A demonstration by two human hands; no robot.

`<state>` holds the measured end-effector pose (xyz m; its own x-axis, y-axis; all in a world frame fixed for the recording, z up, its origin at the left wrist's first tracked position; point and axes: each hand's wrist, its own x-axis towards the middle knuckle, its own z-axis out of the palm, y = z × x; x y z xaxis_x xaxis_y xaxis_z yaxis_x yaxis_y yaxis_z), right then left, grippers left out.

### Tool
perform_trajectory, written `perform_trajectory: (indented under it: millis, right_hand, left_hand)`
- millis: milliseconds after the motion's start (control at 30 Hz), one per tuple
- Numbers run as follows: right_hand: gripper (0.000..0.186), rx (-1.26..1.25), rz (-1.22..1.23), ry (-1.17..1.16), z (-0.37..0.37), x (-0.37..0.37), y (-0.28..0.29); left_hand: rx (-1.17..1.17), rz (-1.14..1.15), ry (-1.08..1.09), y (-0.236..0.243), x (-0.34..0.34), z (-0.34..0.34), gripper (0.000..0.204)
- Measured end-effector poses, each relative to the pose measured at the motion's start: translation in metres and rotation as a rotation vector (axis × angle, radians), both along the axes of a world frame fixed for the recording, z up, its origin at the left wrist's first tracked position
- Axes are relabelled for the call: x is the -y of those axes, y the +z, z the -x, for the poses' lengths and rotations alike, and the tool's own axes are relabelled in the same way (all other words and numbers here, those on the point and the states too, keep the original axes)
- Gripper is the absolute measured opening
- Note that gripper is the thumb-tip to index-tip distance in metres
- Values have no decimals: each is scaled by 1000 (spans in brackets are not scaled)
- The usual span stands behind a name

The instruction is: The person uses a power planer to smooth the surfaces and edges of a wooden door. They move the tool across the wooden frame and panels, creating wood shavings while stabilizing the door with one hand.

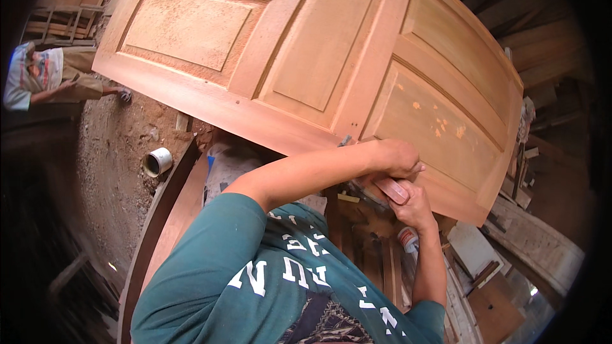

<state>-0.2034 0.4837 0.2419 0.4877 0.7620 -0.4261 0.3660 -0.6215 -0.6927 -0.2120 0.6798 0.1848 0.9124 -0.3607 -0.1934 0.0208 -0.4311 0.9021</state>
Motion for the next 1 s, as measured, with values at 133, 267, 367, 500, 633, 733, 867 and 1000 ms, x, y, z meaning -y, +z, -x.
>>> perform_trajectory:
  millis: [133, 267, 367, 500, 633, 733, 867, 1000]
  right_hand:
    - [16, -84, 16, 25, -1, -23, -9]
    - [16, -37, -22, 108, 10, -71, 3]
    - [21, -20, -2, 170, 15, -94, -1]
    - [24, -7, -1, 246, 25, -129, -9]
    - [21, 7, -38, 301, 38, -168, -13]
    - [20, 25, -79, 340, 49, -200, -15]
    - [17, 38, -91, 354, 68, -241, -15]
    - [15, 41, -91, 371, 91, -286, -21]
  left_hand:
    - [63, -113, 68, -17, -25, 18, 49]
    - [43, -143, 194, -28, -52, 42, 46]
    - [-6, -173, 229, -30, -80, 56, 46]
    - [-10, -147, 273, -31, -118, 76, 46]
    - [-52, -121, 338, -23, -158, 100, 47]
    - [-45, -134, 356, -22, -188, 117, 48]
    - [-55, -154, 389, -15, -228, 139, 50]
    - [-69, -135, 438, -21, -272, 168, 50]
